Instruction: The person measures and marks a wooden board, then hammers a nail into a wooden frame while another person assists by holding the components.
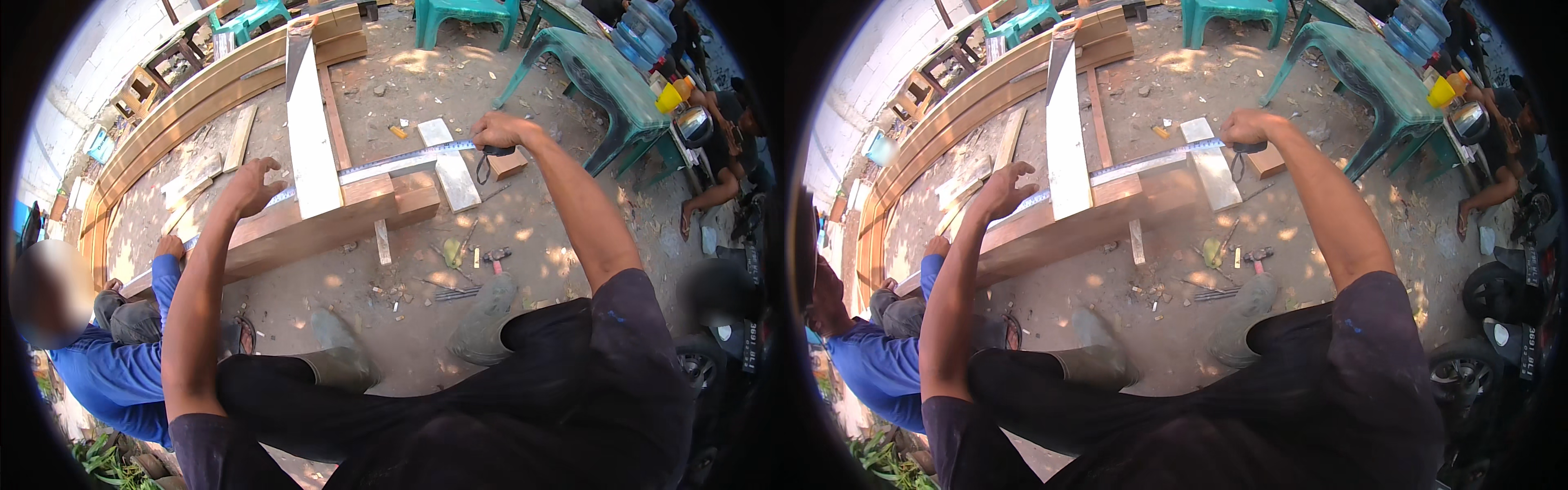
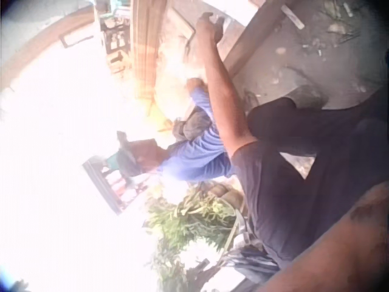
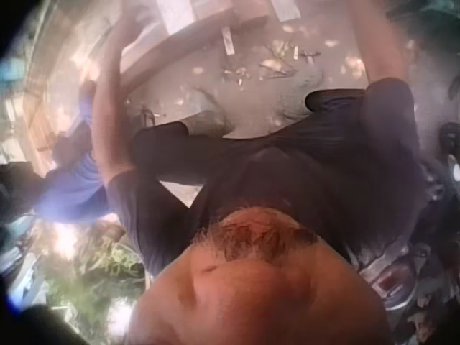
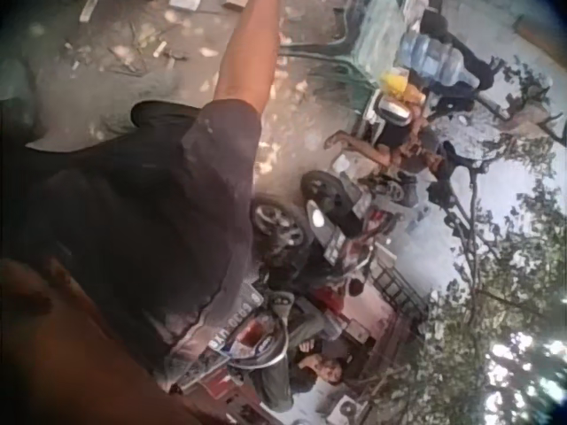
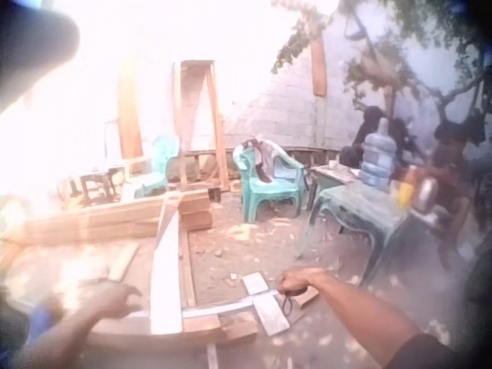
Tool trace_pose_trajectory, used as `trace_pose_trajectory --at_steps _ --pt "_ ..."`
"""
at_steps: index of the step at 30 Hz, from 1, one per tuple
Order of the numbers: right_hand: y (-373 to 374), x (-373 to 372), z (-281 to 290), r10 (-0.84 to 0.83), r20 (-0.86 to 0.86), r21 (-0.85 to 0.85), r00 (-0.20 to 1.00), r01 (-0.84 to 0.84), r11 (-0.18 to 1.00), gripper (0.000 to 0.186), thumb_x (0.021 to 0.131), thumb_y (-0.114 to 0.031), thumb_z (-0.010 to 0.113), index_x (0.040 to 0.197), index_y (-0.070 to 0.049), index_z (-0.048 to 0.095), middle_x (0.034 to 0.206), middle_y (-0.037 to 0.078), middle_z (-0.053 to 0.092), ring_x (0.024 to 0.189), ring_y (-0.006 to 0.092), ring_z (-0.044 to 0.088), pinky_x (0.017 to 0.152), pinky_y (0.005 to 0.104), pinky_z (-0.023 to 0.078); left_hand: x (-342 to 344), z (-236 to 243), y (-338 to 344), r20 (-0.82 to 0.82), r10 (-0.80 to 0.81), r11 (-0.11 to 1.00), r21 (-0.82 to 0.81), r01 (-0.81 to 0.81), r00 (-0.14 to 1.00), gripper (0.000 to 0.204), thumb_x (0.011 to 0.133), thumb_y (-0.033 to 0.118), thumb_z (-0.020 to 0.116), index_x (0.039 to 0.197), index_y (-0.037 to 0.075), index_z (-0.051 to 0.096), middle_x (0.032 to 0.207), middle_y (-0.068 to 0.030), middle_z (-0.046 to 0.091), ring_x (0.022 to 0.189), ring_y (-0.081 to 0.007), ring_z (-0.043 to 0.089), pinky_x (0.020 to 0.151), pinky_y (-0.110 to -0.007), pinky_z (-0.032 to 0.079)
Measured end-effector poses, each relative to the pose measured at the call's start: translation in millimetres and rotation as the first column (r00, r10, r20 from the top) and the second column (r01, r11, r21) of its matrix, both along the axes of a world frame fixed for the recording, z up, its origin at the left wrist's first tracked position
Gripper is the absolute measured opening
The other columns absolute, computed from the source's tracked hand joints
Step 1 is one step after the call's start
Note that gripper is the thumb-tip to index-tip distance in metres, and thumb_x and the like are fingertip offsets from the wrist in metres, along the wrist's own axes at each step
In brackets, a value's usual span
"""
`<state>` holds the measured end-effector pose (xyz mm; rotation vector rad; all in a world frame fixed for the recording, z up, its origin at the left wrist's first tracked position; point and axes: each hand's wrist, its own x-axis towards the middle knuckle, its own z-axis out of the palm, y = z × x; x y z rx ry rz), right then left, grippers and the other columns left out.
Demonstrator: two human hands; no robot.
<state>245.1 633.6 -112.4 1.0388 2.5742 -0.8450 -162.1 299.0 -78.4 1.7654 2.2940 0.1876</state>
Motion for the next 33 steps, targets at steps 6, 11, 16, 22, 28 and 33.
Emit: trace_pose_trajectory --at_steps 6,11,16,22,28,33 --pt "18.5 5.9 -39.8 -0.007 -0.093 0.082 0.996 0.015 0.997 0.027 0.085 -0.03 0.067 0.086 -0.005 0.077 0.072 0.009 0.069 0.069 0.021 0.062 0.064 0.0403 0.047 132.7 105.1 -72.2 0.28 -0.096 0.977 -0.159 0.144 0.955 0.051 0.094 0.034 0.077 0.132 0.001 0.066 0.123 -0.0236 0.071 0.117 -0.0381 0.069 0.101 -0.044 0.053" --pt "12.9 -6.6 -42.9 0.015 -0.229 0.038 0.973 -0.007 0.999 0.027 0.083 -0.03 0.073 0.088 -0.004 0.078 0.07 0.009 0.069 0.066 0.0209 0.062 0.062 0.04 0.047 190.8 108.1 -112.5 0.621 -0.112 0.933 -0.204 0.298 0.776 0.053 0.094 0.031 0.078 0.134 0.0 0.065 0.125 -0.0216 0.071 0.117 -0.0382 0.069 0.101 -0.043 0.053" --pt "23.3 -5.8 -23.3 0.079 -0.109 0.049 0.991 -0.074 0.996 0.025 0.082 -0.028 0.076 0.092 -0.006 0.08 0.072 0.006 0.07 0.067 0.0189 0.062 0.062 0.0385 0.048 198.3 71.4 -111.1 0.208 -0.111 0.925 -0.335 0.177 0.972 0.051 0.094 0.037 0.076 0.132 0.003 0.067 0.126 -0.0206 0.071 0.119 -0.0409 0.066 0.103 -0.047 0.051" --pt "21.1 1.6 -25.1 0.008 -0.133 0.015 0.991 -0.006 1.0 0.019 0.078 -0.018 0.072 0.091 -0.008 0.082 0.079 0.007 0.075 0.07 0.0207 0.066 0.063 0.0393 0.051 196.8 62.7 -114.8 0.259 -0.102 0.942 -0.285 0.177 0.96 0.047 0.093 0.037 0.077 0.127 0.004 0.071 0.123 -0.0194 0.072 0.115 -0.0422 0.067 0.1 -0.048 0.053" --pt "20.3 -3.3 -22.4 0.011 -0.131 0.023 0.991 -0.008 1.0 0.019 0.077 -0.017 0.072 0.09 -0.007 0.081 0.078 0.008 0.075 0.068 0.0205 0.066 0.062 0.0388 0.051 194.0 61.6 -120.5 0.197 -0.107 0.939 -0.302 0.164 0.975 0.048 0.093 0.038 0.077 0.127 0.005 0.071 0.123 -0.0186 0.072 0.115 -0.0415 0.067 0.1 -0.047 0.053" --pt "17.0 1.3 -25.0 0.011 -0.14 0.018 0.99 -0.009 1.0 0.019 0.078 -0.017 0.072 0.088 -0.005 0.081 0.078 0.009 0.074 0.067 0.0212 0.065 0.063 0.039 0.051 186.6 52.7 -122.2 0.218 -0.101 0.942 -0.292 0.164 0.971 0.049 0.093 0.039 0.077 0.127 0.005 0.071 0.122 -0.0198 0.072 0.114 -0.042 0.067 0.1 -0.047 0.053"
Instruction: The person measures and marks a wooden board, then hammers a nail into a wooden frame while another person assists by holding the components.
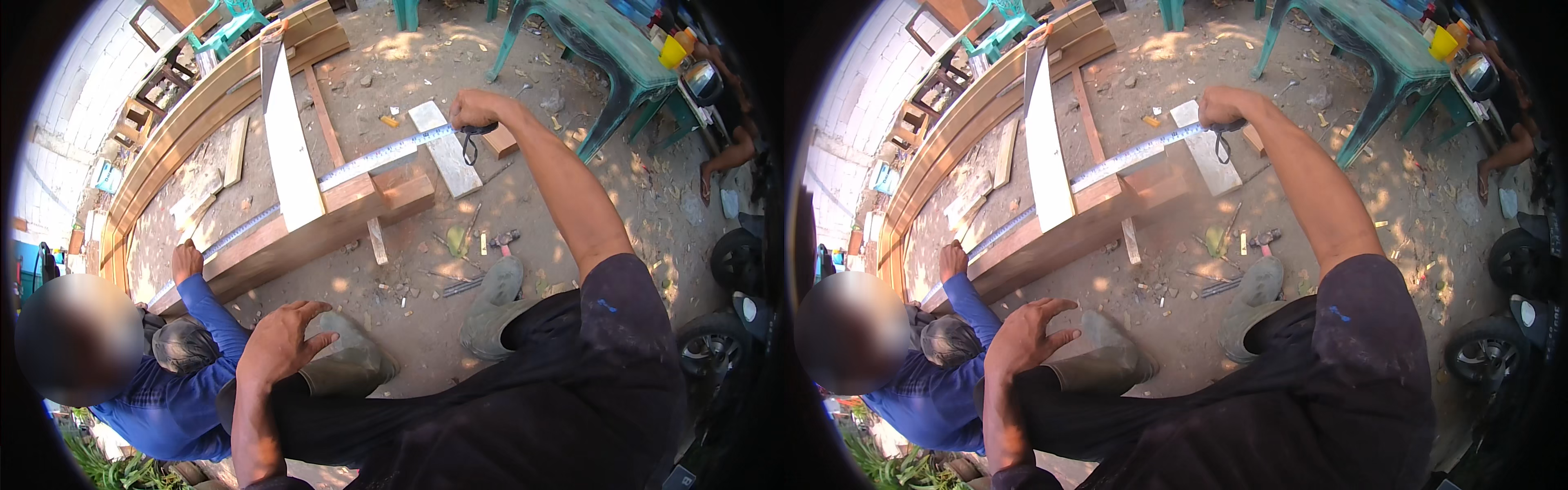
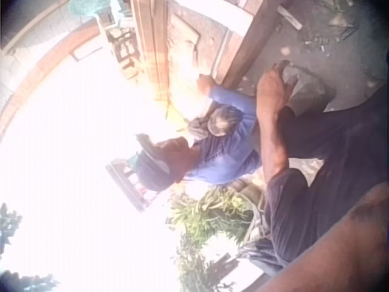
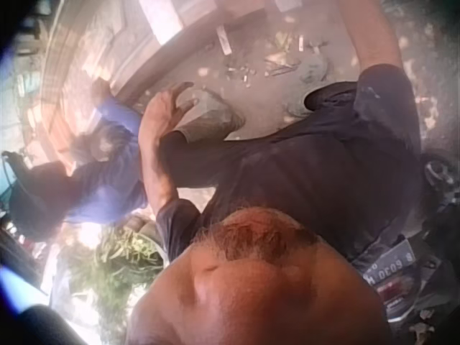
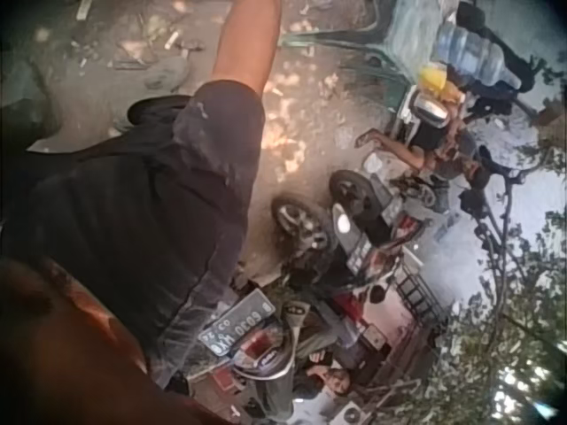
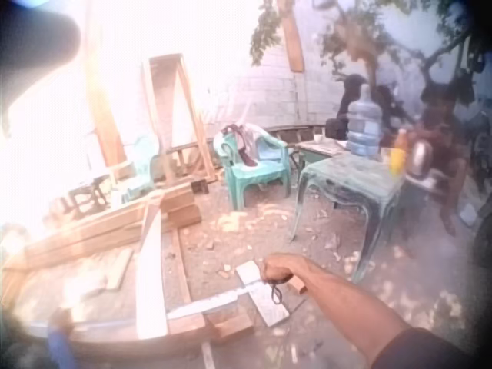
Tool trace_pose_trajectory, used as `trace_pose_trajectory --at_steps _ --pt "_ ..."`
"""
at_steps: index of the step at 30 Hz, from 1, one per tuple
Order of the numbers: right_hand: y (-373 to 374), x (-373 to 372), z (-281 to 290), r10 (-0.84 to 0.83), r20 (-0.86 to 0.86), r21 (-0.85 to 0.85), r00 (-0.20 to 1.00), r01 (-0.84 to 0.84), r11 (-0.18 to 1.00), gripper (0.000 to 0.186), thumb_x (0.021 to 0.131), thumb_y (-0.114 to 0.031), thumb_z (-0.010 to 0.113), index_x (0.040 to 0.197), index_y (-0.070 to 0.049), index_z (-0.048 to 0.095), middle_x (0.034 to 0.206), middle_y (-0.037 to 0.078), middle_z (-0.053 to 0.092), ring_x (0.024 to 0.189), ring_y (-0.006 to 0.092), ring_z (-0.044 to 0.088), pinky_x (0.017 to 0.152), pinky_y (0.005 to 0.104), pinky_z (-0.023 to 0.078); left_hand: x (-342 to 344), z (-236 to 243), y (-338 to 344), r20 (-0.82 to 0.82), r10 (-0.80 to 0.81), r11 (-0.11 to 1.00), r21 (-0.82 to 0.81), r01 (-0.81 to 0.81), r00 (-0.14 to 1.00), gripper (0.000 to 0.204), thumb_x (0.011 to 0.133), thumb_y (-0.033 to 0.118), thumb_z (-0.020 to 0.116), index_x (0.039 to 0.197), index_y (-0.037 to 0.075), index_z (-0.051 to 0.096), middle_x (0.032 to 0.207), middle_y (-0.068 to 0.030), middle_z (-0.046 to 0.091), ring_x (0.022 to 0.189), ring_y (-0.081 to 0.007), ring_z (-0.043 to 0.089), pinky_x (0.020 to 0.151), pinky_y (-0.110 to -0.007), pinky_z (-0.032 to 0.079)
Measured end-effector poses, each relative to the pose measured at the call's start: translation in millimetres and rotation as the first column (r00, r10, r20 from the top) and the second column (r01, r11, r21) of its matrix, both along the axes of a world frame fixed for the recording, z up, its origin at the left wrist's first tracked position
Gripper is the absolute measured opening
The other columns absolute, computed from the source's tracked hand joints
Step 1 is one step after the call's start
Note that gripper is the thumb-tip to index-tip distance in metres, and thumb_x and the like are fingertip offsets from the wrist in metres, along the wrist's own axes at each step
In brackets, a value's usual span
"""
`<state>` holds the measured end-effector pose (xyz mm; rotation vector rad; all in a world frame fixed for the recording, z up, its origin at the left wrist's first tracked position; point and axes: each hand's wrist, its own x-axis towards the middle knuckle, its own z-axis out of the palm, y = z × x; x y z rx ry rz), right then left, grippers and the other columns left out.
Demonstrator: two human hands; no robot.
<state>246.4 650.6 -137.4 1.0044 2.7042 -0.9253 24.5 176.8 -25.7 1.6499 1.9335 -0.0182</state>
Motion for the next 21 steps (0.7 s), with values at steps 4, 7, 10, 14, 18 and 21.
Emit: trace_pose_trajectory --at_steps 4,7,10,14,18,21 --pt "-7.4 -8.6 12.3 0.092 0.004 0.041 0.996 -0.092 0.995 0.019 0.079 -0.017 0.071 0.089 -0.005 0.081 0.084 0.01 0.076 0.073 0.0219 0.066 0.068 0.0392 0.053 -5.0 5.0 -2.1 -0.013 0.028 0.998 -0.049 -0.029 1.0 0.05 0.093 0.039 0.076 0.129 0.005 0.069 0.125 -0.021 0.071 0.118 -0.0424 0.066 0.103 -0.047 0.051" --pt "-7.3 -13.5 12.5 0.086 0.041 0.061 0.995 -0.088 0.994 0.02 0.082 -0.017 0.069 0.093 -0.006 0.081 0.091 0.01 0.077 0.078 0.0243 0.068 0.072 0.0388 0.054 -8.8 1.9 -4.2 -0.003 0.024 1.0 -0.007 -0.024 1.0 0.049 0.093 0.039 0.077 0.125 0.004 0.071 0.118 -0.0211 0.073 0.111 -0.0427 0.068 0.098 -0.048 0.054" --pt "-3.6 -2.0 7.0 0.138 0.105 0.097 0.985 -0.148 0.984 0.021 0.083 -0.018 0.068 0.096 -0.007 0.082 0.094 0.011 0.078 0.078 0.0264 0.068 0.072 0.0391 0.054 -6.7 -8.7 7.2 0.023 0.023 0.997 -0.077 -0.021 0.999 0.047 0.094 0.035 0.076 0.129 0.004 0.069 0.124 -0.0214 0.071 0.115 -0.0427 0.066 0.101 -0.048 0.051" --pt "2.3 0.7 -2.1 0.144 0.176 0.144 0.974 -0.17 0.975 0.024 0.085 -0.019 0.067 0.101 -0.01 0.083 0.096 0.01 0.078 0.078 0.0281 0.067 0.071 0.0393 0.054 14.1 3.1 20.6 0.129 0.026 0.999 -0.023 -0.023 0.991 0.046 0.093 0.032 0.078 0.128 0.003 0.069 0.122 -0.0214 0.071 0.114 -0.0421 0.067 0.099 -0.047 0.052" --pt "8.4 -6.9 -7.7 0.13 0.024 0.076 0.991 -0.131 0.988 0.021 0.081 -0.02 0.072 0.095 -0.009 0.082 0.083 0.008 0.075 0.07 0.0219 0.063 0.064 0.0387 0.05 35.7 20.3 22.2 0.099 -0.075 0.994 0.088 0.066 0.992 0.042 0.092 0.027 0.079 0.126 0.004 0.07 0.12 -0.0203 0.072 0.111 -0.0417 0.068 0.097 -0.047 0.053" --pt "-8.2 -51.0 -1.0 0.113 -0.086 -0.019 0.99 -0.115 0.993 0.02 0.079 -0.022 0.075 0.09 -0.006 0.082 0.075 0.005 0.073 0.066 0.0161 0.061 0.059 0.0362 0.047 32.2 23.6 1.9 0.073 -0.046 0.999 0.013 0.045 0.996 0.04 0.094 0.026 0.078 0.125 0.003 0.07 0.119 -0.0193 0.073 0.108 -0.0381 0.071 0.094 -0.046 0.055"
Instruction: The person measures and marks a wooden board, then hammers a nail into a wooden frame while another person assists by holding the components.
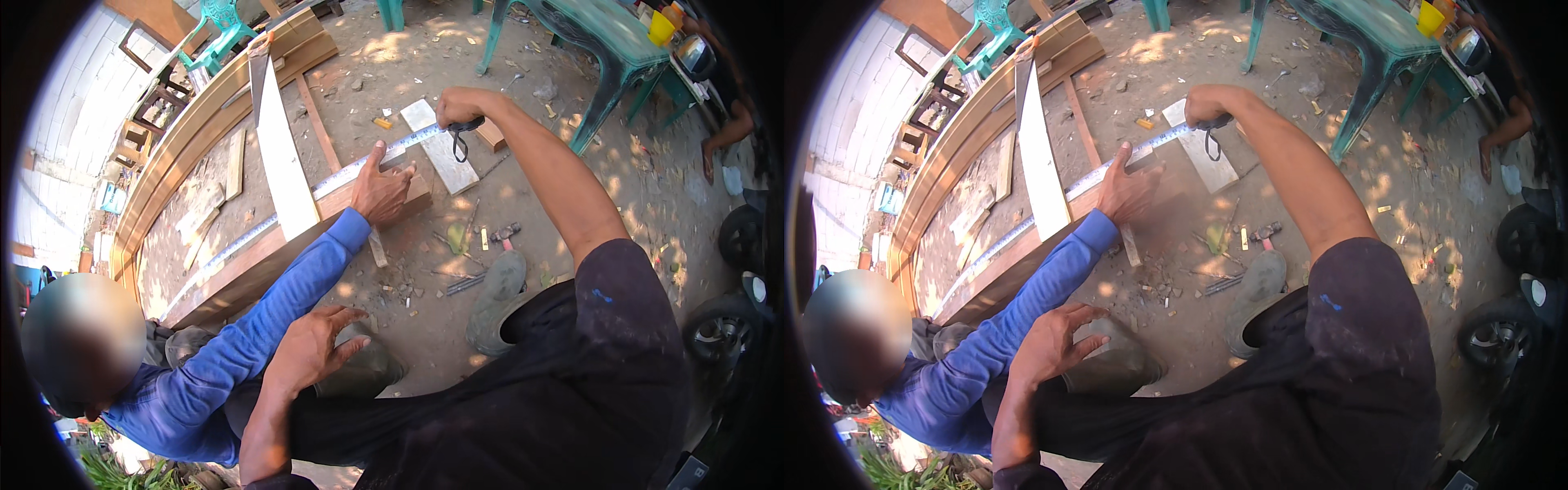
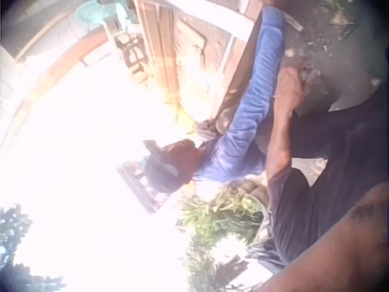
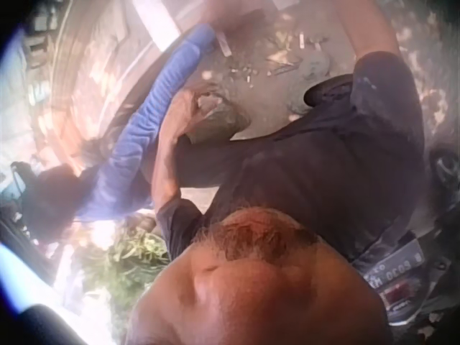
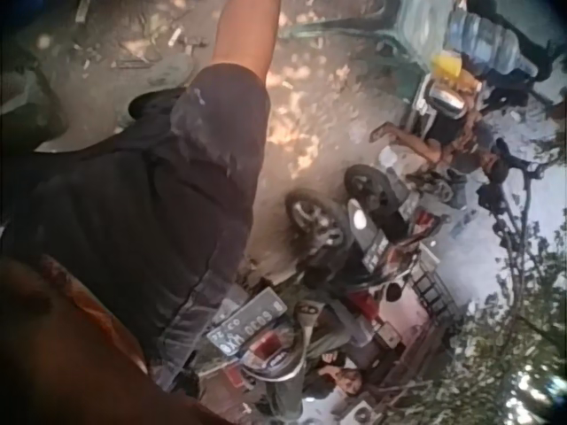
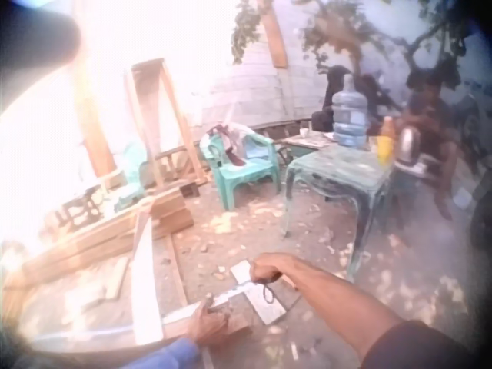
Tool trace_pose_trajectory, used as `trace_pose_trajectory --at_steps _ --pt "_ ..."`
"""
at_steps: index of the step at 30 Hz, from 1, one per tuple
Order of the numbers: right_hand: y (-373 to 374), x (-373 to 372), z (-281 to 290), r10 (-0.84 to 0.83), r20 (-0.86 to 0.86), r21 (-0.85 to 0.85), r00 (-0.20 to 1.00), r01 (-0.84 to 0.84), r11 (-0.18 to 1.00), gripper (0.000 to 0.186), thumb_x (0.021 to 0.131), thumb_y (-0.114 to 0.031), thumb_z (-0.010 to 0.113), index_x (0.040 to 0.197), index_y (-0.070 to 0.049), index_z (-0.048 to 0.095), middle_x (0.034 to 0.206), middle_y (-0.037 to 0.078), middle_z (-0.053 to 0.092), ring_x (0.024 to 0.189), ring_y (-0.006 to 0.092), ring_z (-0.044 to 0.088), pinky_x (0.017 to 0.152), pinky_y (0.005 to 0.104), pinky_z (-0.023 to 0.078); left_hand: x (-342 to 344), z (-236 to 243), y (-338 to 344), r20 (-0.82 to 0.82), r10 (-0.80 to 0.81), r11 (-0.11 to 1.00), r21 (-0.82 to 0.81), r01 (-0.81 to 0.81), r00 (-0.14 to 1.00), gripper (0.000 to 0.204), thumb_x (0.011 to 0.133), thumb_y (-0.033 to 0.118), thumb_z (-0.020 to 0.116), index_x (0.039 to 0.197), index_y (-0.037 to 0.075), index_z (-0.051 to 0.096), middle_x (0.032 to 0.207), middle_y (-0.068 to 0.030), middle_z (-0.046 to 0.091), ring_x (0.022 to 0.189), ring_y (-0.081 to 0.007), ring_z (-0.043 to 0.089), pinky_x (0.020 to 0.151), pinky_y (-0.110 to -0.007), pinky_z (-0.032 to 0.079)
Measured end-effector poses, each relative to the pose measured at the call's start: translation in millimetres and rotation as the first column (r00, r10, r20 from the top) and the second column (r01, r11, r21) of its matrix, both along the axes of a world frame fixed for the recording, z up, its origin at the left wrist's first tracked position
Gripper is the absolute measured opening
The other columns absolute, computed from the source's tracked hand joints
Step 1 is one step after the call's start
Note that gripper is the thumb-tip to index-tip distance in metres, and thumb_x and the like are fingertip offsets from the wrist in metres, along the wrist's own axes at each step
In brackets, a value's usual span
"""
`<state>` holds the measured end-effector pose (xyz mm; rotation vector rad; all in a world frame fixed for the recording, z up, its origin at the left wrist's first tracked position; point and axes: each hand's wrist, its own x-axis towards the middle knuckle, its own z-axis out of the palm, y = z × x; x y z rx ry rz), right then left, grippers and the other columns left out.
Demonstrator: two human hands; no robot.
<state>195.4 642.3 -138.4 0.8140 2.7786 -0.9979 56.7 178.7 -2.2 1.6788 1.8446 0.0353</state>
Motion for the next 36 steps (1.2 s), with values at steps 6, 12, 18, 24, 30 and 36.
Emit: trace_pose_trajectory --at_steps 6,12,18,24,30,36 --pt "33.5 58.4 -30.8 -0.004 0.095 0.078 0.995 -0.004 0.997 0.019 0.079 -0.021 0.076 0.09 -0.007 0.082 0.075 0.005 0.073 0.067 0.0168 0.062 0.06 0.0364 0.048 62.1 -113.9 82.5 0.637 0.088 0.996 -0.064 -0.062 0.766 0.038 0.101 0.024 0.072 0.127 -0.003 0.07 0.109 -0.0168 0.077 0.099 -0.0231 0.075 0.088 -0.038 0.059" --pt "12.7 37.7 -12.8 -0.036 0.049 -0.036 0.998 0.037 0.999 0.023 0.076 -0.025 0.081 0.091 -0.007 0.082 0.079 0.008 0.075 0.07 0.019 0.065 0.066 0.038 0.052 102.9 -151.6 240.9 0.914 0.341 0.853 -0.204 -0.48 0.219 0.06 0.106 0.047 0.063 0.146 0.003 0.056 0.131 -0.0175 0.067 0.111 -0.0292 0.068 0.098 -0.043 0.058" --pt "22.4 48.2 -21.2 -0.205 0.024 -0.145 0.978 0.207 0.968 0.029 0.075 -0.028 0.082 0.091 -0.004 0.081 0.085 0.014 0.076 0.078 0.025 0.071 0.073 0.04 0.055 149.6 -204.7 331.9 0.852 0.305 0.633 -0.515 -0.578 -0.425 0.087 0.107 0.067 0.043 0.167 0.01 0.016 0.161 -0.028 0.032 0.134 -0.0445 0.055 0.109 -0.053 0.053" --pt "26.9 56.3 -16.6 -0.082 0.053 -0.128 0.995 0.088 0.988 0.026 0.082 -0.027 0.081 0.094 -0.003 0.081 0.081 0.01 0.078 0.074 0.0186 0.071 0.071 0.0348 0.056 145.6 -218.4 349.0 0.792 0.141 0.603 -0.544 -0.583 -0.594 0.086 0.108 0.071 0.025 0.163 0.005 0.02 0.162 -0.0255 0.03 0.141 -0.0468 0.048 0.116 -0.058 0.048" --pt "13.7 88.9 10.2 -0.133 -0.054 -0.109 0.99 0.127 0.986 0.047 0.088 -0.035 0.081 0.125 -0.007 0.076 0.121 0.014 0.073 0.113 0.024 0.068 0.089 0.035 0.055 150.7 -200.3 360.9 0.803 0.162 0.605 -0.54 -0.585 -0.574 0.061 0.115 0.05 0.029 0.154 0.002 0.033 0.152 -0.0231 0.043 0.134 -0.0458 0.055 0.114 -0.059 0.052" --pt "-69.4 195.8 -58.1 -0.545 -0.582 0.016 0.604 0.678 0.735 0.061 0.092 -0.037 0.078 0.141 -0.005 0.06 0.129 0.02 0.067 0.116 0.0317 0.067 0.093 0.0431 0.055 141.0 -213.7 361.0 0.789 0.161 0.489 -0.586 -0.647 -0.593 0.052 0.114 0.051 0.035 0.139 0.008 0.05 0.126 -0.018 0.06 0.114 -0.0342 0.069 0.089 -0.051 0.067"
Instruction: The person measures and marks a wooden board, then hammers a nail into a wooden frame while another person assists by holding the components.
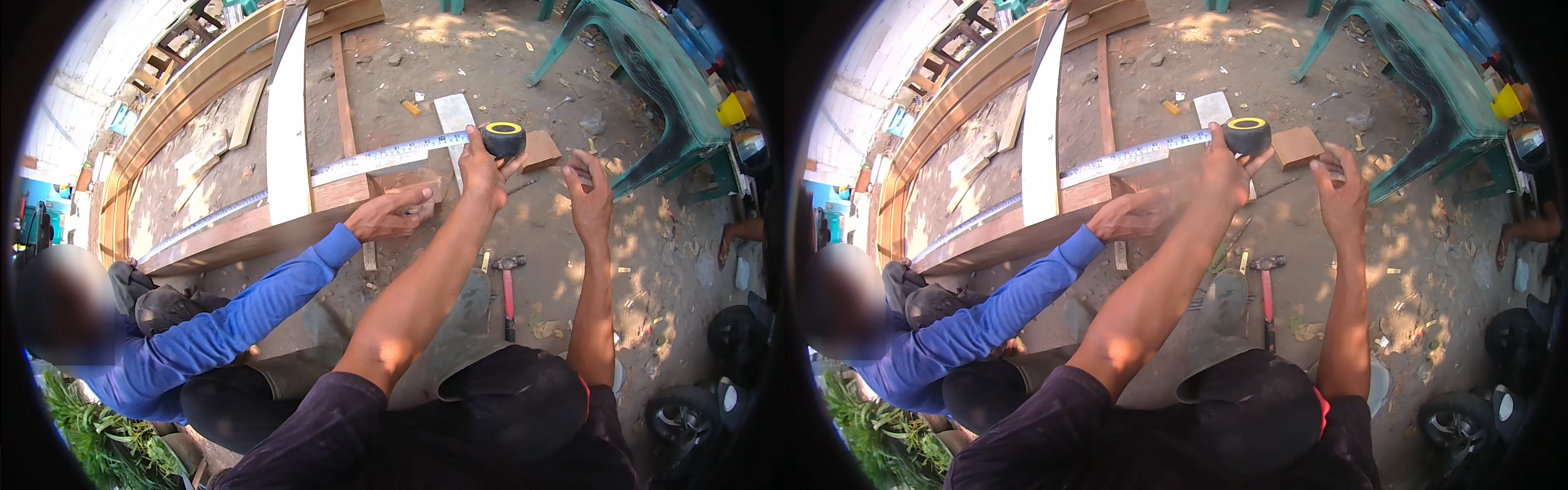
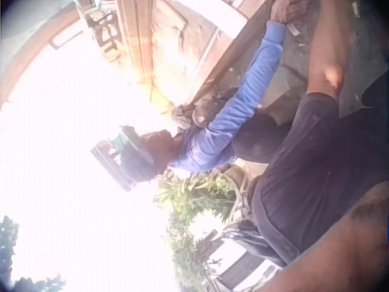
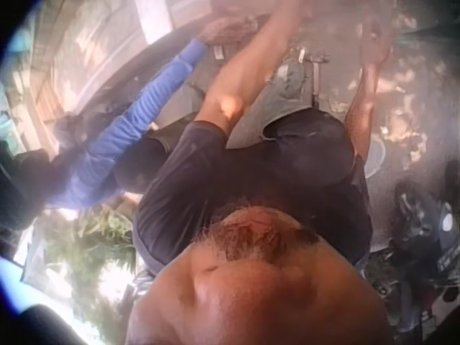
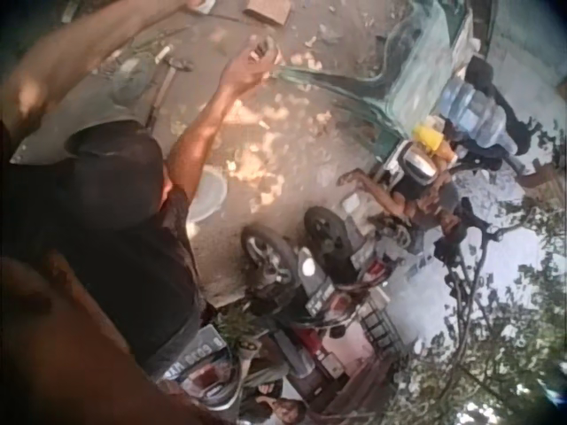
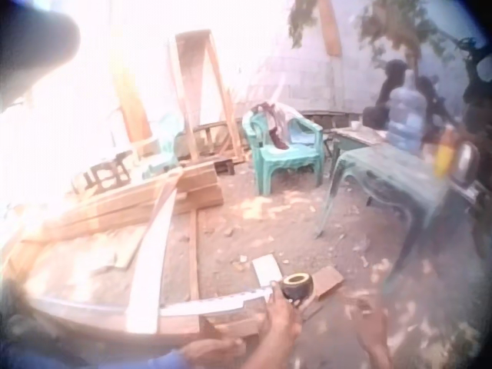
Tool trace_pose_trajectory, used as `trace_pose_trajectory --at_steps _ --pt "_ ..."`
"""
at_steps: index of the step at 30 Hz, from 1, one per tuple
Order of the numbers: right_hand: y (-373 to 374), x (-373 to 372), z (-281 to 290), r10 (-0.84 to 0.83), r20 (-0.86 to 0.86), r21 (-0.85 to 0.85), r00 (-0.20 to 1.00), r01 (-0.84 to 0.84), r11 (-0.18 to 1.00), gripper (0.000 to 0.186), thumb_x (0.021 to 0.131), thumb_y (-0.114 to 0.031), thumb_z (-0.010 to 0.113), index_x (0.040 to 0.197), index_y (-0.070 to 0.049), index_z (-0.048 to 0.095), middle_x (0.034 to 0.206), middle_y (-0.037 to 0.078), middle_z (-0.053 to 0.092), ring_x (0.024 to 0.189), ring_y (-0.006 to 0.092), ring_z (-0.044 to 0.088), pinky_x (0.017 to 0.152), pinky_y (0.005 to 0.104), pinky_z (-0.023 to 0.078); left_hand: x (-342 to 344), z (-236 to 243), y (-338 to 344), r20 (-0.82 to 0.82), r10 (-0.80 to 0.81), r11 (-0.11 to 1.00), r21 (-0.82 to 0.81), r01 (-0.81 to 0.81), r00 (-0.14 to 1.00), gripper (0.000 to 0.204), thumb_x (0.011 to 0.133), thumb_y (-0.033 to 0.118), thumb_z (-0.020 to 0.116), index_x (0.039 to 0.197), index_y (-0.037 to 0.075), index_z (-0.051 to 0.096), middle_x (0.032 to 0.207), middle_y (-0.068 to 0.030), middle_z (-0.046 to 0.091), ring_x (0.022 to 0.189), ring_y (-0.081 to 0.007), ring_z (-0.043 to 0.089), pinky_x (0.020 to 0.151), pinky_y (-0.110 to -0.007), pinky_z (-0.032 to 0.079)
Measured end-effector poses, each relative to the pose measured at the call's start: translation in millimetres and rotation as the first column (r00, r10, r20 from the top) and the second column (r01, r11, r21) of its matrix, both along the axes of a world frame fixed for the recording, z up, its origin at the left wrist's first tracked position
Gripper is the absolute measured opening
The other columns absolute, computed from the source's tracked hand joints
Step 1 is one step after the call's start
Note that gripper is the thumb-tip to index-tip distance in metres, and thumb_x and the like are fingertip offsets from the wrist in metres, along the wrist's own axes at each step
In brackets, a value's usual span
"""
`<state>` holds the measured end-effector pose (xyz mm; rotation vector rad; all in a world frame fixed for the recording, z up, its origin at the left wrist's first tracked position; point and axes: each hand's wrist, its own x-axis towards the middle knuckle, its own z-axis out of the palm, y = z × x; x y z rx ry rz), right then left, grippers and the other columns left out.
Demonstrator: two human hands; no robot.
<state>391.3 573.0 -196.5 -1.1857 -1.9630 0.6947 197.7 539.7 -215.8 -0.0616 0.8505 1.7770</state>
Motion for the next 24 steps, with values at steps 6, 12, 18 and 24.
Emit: trace_pose_trajectory --at_steps 6,12,18,24 --pt "-188.5 60.2 -175.0 -0.134 0.612 -0.172 0.779 0.297 0.939 0.052 0.089 -0.033 0.079 0.125 0.0 0.061 0.12 0.021 0.066 0.109 0.0414 0.066 0.092 0.0505 0.053 8.2 8.9 0.3 -0.012 -0.024 0.999 0.036 0.024 1.0 0.054 0.115 0.048 0.034 0.142 0.003 0.047 0.135 -0.0202 0.057 0.123 -0.0383 0.064 0.103 -0.06 0.06" --pt "-205.4 60.0 -209.1 0.002 0.635 -0.311 0.773 0.253 0.916 0.036 0.09 -0.029 0.076 0.105 -0.002 0.059 0.11 0.023 0.066 0.105 0.0479 0.064 0.089 0.0579 0.05 8.9 10.0 -0.1 0.003 0.006 1.0 0.014 -0.006 1.0 0.052 0.115 0.048 0.035 0.138 0.003 0.049 0.133 -0.0208 0.057 0.121 -0.0378 0.065 0.098 -0.06 0.063" --pt "-176.7 30.8 -162.2 -0.118 -0.026 -0.698 0.993 0.067 0.713 0.026 0.103 -0.029 0.06 0.101 -0.003 0.059 0.068 0.006 0.057 0.052 0.0221 0.059 0.047 0.0395 0.048 8.8 11.5 -3.9 -0.002 0.0 1.0 0.031 0.0 1.0 0.053 0.114 0.051 0.037 0.136 0.004 0.05 0.13 -0.0187 0.058 0.12 -0.0366 0.065 0.095 -0.06 0.064" --pt "-128.1 -57.7 -115.5 -0.238 -0.511 -0.833 0.826 -0.407 0.374 0.029 0.107 -0.035 0.057 0.108 -0.006 0.062 0.07 0.003 0.059 0.044 0.0078 0.045 0.039 0.0265 0.039 13.6 17.8 -2.2 0.019 0.022 0.999 0.028 -0.023 1.0 0.056 0.113 0.051 0.038 0.14 0.002 0.045 0.137 -0.0198 0.053 0.124 -0.0386 0.061 0.097 -0.06 0.064"
